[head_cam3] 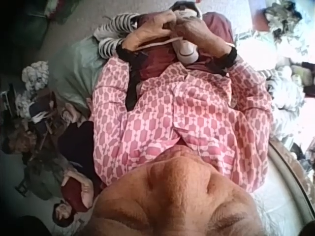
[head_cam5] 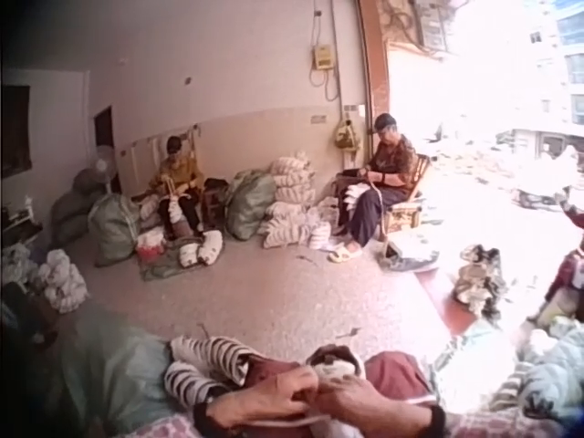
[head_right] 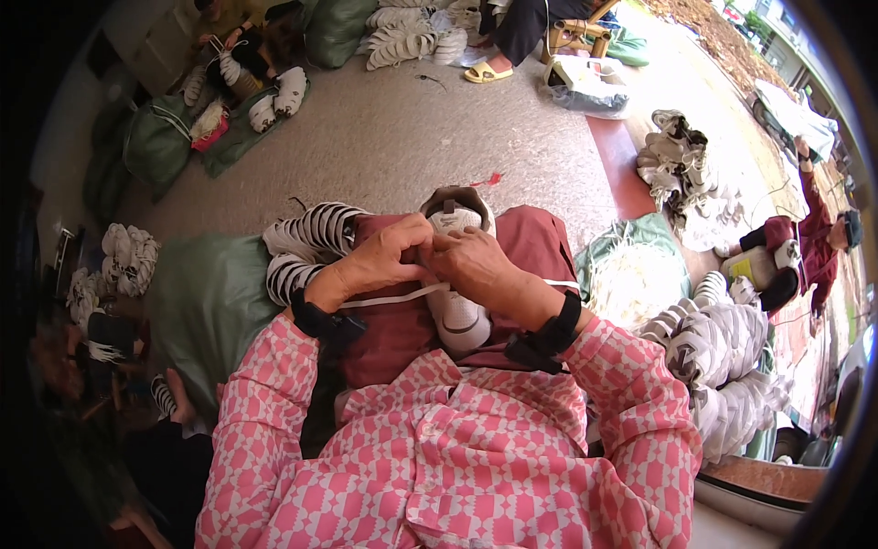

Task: The recorder is lacing up a white shoe while sitting in a workshop area with other workers.

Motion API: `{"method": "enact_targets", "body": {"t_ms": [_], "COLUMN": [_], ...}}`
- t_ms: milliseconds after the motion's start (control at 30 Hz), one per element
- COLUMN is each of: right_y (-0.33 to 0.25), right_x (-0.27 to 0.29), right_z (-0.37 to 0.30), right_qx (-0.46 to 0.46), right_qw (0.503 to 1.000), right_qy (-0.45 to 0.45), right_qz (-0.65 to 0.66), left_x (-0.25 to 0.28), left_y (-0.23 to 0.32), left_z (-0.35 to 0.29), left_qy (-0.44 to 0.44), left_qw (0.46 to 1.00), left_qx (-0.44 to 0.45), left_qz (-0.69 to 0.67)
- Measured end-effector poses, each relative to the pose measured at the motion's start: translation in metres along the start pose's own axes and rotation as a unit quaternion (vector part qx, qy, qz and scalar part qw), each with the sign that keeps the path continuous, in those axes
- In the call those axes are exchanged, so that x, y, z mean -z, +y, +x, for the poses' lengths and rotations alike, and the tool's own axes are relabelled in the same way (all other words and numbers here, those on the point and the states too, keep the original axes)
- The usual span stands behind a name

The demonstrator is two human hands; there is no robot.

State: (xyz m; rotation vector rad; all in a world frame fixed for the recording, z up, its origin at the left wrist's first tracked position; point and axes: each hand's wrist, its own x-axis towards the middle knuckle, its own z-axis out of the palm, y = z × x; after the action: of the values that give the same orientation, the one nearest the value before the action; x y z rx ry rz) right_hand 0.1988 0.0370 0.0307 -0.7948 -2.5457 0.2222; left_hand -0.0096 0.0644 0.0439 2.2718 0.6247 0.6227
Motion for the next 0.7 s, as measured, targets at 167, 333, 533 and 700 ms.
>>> {"method": "enact_targets", "body": {"t_ms": [167,333,533,700], "right_y": [0.032,0.03,0.055,0.125], "right_x": [0.094,0.1,0.082,0.162], "right_z": [-0.009,-0.026,-0.046,-0.092], "right_qx": [-0.152,-0.358,-0.175,-0.157], "right_qw": [0.958,0.779,0.417,0.295], "right_qy": [0.044,0.047,0.249,0.544], "right_qz": [-0.237,0.512,0.856,0.769], "left_x": [-0.006,-0.025,-0.006,0.007], "left_y": [0.028,0.027,0.012,0.026], "left_z": [-0.005,-0.002,-0.006,-0.001], "left_qy": [0.01,0.053,-0.03,-0.113], "left_qw": [0.998,0.984,0.997,0.977], "left_qx": [0.065,0.079,0.056,0.176], "left_qz": [0.003,0.15,0.034,-0.051]}}
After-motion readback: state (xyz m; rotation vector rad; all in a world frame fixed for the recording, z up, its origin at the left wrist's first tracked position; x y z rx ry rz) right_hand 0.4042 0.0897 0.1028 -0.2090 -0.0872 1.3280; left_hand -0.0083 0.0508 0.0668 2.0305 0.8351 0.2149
